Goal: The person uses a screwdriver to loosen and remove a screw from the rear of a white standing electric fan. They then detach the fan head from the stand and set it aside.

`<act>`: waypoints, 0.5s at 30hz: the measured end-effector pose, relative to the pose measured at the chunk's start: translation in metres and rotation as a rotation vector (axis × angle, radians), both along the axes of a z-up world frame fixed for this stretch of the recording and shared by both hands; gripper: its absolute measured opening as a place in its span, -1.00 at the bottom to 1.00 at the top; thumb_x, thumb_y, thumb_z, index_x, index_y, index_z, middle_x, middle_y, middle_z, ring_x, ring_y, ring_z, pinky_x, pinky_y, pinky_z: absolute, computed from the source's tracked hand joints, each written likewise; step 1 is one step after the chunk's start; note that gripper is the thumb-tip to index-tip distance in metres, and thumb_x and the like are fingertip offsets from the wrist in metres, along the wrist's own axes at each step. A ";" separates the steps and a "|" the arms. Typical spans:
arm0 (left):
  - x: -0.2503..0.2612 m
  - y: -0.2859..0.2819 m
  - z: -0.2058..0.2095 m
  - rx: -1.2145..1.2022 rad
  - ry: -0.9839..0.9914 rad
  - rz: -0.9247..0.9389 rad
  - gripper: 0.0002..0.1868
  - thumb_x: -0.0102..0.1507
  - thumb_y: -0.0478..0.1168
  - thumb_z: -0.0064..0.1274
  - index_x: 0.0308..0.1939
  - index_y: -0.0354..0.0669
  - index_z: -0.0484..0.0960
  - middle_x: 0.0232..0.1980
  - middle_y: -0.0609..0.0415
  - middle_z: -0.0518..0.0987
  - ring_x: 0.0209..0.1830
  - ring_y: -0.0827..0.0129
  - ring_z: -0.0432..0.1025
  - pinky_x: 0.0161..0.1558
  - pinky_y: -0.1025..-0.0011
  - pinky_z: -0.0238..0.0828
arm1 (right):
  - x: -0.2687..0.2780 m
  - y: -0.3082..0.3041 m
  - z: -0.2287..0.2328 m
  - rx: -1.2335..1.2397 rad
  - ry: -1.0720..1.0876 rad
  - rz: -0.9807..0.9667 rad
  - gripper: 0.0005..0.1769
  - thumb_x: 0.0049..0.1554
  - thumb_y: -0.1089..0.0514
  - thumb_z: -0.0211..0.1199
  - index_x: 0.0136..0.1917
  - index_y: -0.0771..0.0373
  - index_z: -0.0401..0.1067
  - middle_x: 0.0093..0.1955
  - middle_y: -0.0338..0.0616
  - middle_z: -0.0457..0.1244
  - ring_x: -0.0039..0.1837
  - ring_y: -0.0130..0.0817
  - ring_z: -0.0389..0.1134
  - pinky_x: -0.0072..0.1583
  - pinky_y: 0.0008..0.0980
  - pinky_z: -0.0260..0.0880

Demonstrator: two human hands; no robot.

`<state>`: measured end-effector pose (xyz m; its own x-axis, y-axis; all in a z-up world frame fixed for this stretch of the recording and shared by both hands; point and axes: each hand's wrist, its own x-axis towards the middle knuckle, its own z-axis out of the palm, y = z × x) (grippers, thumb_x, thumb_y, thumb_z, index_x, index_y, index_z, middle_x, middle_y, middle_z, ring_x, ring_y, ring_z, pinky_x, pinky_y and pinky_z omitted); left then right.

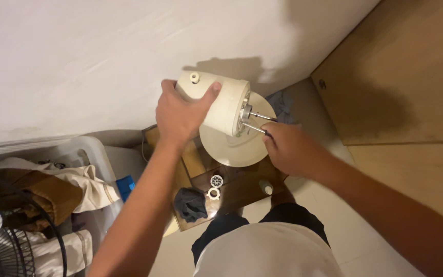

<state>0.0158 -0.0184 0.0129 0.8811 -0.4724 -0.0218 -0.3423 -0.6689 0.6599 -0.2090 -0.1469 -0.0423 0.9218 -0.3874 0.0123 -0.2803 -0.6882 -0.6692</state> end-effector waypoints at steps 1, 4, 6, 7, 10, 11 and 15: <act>0.004 0.001 0.001 -0.010 -0.005 -0.028 0.02 -0.01 0.43 0.33 0.08 -0.45 0.42 -0.11 -0.29 0.64 -0.05 -0.06 0.58 0.00 0.14 0.48 | -0.003 0.006 0.001 -0.138 -0.094 0.007 -0.74 0.23 0.14 0.13 0.10 0.31 0.49 -0.07 0.09 0.37 -0.11 0.09 0.37 -0.13 -0.01 0.36; 0.011 -0.002 0.001 -0.071 0.040 -0.101 0.06 -0.03 0.42 0.29 0.18 -0.41 0.37 -0.08 -0.29 0.66 -0.01 -0.03 0.60 0.04 0.18 0.49 | -0.005 0.015 0.000 -0.433 0.104 0.024 -0.66 0.24 0.20 0.12 0.27 0.23 0.44 -0.05 0.06 0.33 -0.17 0.01 0.40 -0.16 -0.05 0.40; 0.011 -0.002 -0.001 -0.099 0.077 -0.117 0.10 -0.03 0.41 0.27 0.27 -0.39 0.33 -0.04 -0.28 0.66 0.03 0.00 0.59 0.08 0.21 0.47 | -0.002 0.023 -0.003 -0.351 0.091 -0.012 -0.69 0.26 0.13 0.15 0.25 0.22 0.44 -0.12 0.06 0.33 -0.18 0.01 0.40 -0.17 -0.04 0.39; 0.012 -0.001 -0.001 -0.102 0.090 -0.111 0.13 -0.03 0.40 0.27 0.32 -0.38 0.31 0.00 -0.28 0.66 0.06 0.01 0.58 0.11 0.22 0.46 | -0.001 0.026 -0.003 -0.308 0.084 -0.029 -0.70 0.27 0.10 0.16 0.23 0.21 0.44 -0.15 0.06 0.32 -0.19 0.01 0.40 -0.18 -0.04 0.38; 0.012 -0.003 -0.003 -0.103 0.082 -0.117 0.12 0.01 0.37 0.28 0.38 -0.39 0.33 0.11 -0.29 0.62 0.16 0.02 0.55 0.19 0.23 0.42 | -0.003 0.026 -0.007 -0.139 -0.145 -0.116 -0.79 0.24 0.11 0.18 0.07 0.26 0.48 -0.12 0.01 0.37 -0.18 -0.02 0.36 -0.16 -0.13 0.34; 0.012 -0.003 -0.004 -0.098 0.072 -0.124 0.10 0.04 0.36 0.28 0.38 -0.39 0.36 0.14 -0.29 0.61 0.19 0.02 0.53 0.21 0.23 0.41 | -0.003 0.025 -0.009 0.045 -0.094 -0.140 -0.79 0.25 0.09 0.19 0.03 0.27 0.48 -0.20 -0.03 0.34 -0.22 -0.14 0.34 -0.17 -0.21 0.32; 0.010 -0.002 -0.009 -0.146 0.054 -0.110 0.06 0.05 0.34 0.29 0.34 -0.43 0.39 0.18 -0.30 0.59 0.23 0.03 0.51 0.23 0.23 0.40 | 0.008 0.024 -0.024 0.553 -0.066 -0.241 -0.69 0.28 0.03 0.23 -0.12 0.34 0.48 -0.37 -0.18 0.23 -0.29 -0.48 0.19 -0.22 -0.39 0.22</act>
<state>0.0258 -0.0209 0.0038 0.8234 -0.5675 0.0086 -0.3698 -0.5249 0.7666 -0.2008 -0.1228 -0.0664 0.8113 -0.5507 -0.1966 -0.3311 -0.1555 -0.9307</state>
